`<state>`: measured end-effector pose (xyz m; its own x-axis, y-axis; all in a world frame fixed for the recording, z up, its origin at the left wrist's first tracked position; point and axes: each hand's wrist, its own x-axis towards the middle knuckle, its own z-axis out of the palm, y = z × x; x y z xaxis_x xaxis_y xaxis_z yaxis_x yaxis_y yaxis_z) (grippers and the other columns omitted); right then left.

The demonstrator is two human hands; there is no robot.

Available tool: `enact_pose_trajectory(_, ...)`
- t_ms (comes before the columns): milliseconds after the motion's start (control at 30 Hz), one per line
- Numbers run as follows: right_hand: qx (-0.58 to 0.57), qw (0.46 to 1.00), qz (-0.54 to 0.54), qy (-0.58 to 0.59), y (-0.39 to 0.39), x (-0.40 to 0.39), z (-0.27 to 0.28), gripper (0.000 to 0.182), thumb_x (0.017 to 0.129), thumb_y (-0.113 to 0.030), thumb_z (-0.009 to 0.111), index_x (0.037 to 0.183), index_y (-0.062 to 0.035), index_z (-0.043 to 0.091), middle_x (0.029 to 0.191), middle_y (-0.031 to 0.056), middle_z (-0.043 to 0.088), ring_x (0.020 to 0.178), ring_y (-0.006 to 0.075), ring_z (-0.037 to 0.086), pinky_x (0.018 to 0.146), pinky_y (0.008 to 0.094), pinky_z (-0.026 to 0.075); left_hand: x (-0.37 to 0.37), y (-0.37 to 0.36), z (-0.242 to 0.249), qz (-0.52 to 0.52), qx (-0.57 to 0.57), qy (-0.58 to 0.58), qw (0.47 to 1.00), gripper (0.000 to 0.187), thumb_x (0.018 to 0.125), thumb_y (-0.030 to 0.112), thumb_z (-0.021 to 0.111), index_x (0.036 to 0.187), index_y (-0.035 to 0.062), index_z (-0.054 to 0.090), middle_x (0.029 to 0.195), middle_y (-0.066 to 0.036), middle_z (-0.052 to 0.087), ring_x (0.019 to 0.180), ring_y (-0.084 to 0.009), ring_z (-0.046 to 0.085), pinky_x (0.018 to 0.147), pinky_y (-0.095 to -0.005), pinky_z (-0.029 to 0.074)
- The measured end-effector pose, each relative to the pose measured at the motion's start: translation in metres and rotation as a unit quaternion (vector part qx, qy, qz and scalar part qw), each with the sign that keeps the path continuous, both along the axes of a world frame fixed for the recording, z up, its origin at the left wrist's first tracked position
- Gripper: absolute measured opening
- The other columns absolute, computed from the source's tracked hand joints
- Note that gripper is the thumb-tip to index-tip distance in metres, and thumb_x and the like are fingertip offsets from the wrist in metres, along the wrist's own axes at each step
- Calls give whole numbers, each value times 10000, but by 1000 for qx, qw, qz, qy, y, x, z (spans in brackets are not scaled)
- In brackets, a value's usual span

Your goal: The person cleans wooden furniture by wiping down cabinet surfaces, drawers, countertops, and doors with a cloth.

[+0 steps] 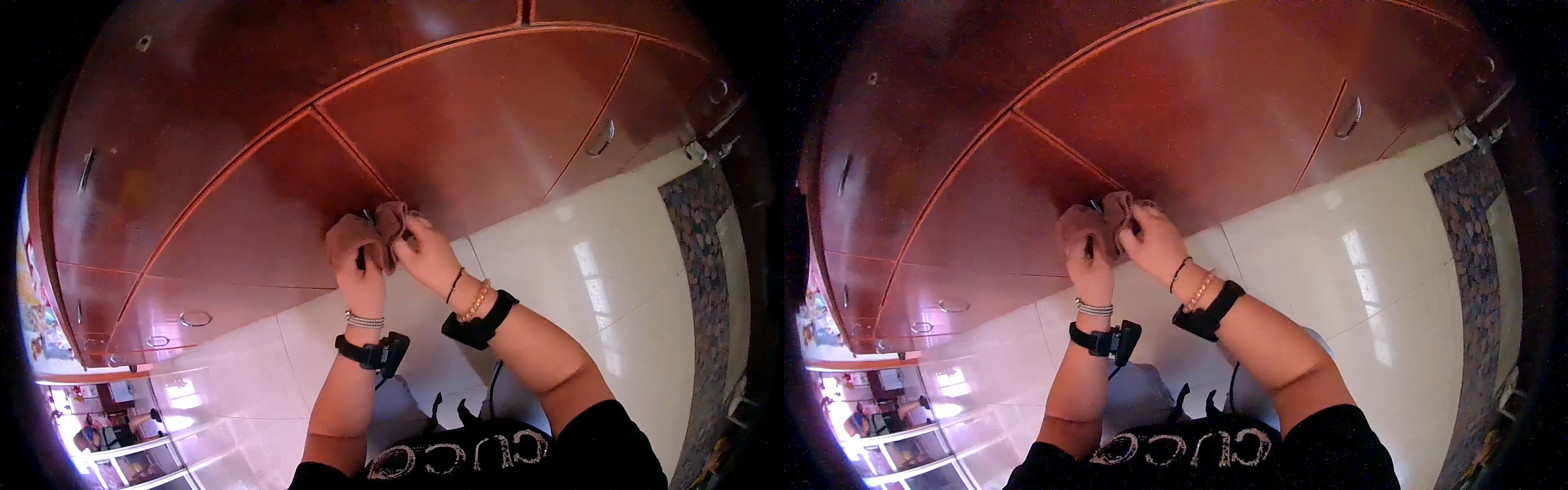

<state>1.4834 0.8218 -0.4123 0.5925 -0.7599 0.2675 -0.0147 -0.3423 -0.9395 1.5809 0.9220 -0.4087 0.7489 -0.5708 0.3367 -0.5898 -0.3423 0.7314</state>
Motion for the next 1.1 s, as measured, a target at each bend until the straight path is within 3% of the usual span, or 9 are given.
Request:
enact_pose_trajectory(67,-12,999,8,32,-2,1,-14,371,780,-188,540,1102,-4,530,1032,239,554,943,390,539,811,396,458,7,-2,-24,-46,-17,-104,993,149,809,75,563,938,7,595,1009,-184,582,907,-292,570,812,-334,444)
enact_pose_trajectory(233,22,998,-34,40,9,18,-44,368,784,-155,519,1123,-12,516,1050,226,555,967,390,528,839,401,443,5,-2,-40,-46,-48,-94,993,251,815,117,587,1045,22,565,1120,-157,552,1001,-294,544,872,-341,421)
enact_pose_trajectory(333,-46,991,-65,-107,15,13,11,361,786,-133,519,1123,-4,508,1046,222,558,978,389,522,852,392,436,-12,-6,0,-34,-182,102,977,326,807,120,604,1111,29,530,1147,-141,543,1051,-314,517,913,-357,393)
enact_pose_trajectory(400,-35,993,-66,-96,15,12,17,358,784,-124,525,1120,-2,508,1040,221,561,974,388,524,849,393,435,-5,-7,11,-30,-124,-34,991,355,805,110,608,1136,28,513,1147,-140,542,1085,-324,490,936,-369,371)
enact_pose_trajectory(567,-72,995,-56,27,9,8,-10,341,781,-108,538,1103,-1,513,1039,219,562,965,380,530,832,397,441,6,-8,-35,-77,-113,-30,990,306,775,65,588,1070,4,531,1153,-197,484,1084,-369,447,925,-409,364)
enact_pose_trajectory(633,-16,990,-53,128,10,8,-27,330,782,-114,544,1091,-3,516,1028,218,565,958,375,533,816,395,449,5,-4,-52,-71,-2,-33,997,262,758,34,594,1012,57,535,1065,-103,539,1038,-297,513,907,-354,380)
enact_pose_trajectory(767,-89,989,-69,92,11,14,-19,307,775,-105,554,1068,-14,529,1027,217,561,933,373,546,794,398,456,2,-6,-43,-120,-60,39,990,307,754,32,595,1052,63,530,1048,-113,535,1015,-295,522,907,-355,381)
enact_pose_trajectory(933,-135,974,-157,-92,19,16,39,268,743,-3,554,1011,-22,554,998,152,519,910,318,538,767,371,458,-16,-12,22,15,-201,-37,979,387,737,73,624,1113,55,534,1172,-173,466,1096,-353,433,944,-409,348)
enact_pose_trajectory(1100,-170,980,-101,16,19,18,3,383,703,38,553,1067,-81,563,1011,125,504,917,336,526,779,374,461,-7,-6,-7,-32,-103,-99,989,371,747,63,607,1107,30,522,1209,-155,414,1136,-335,414,967,-397,336)
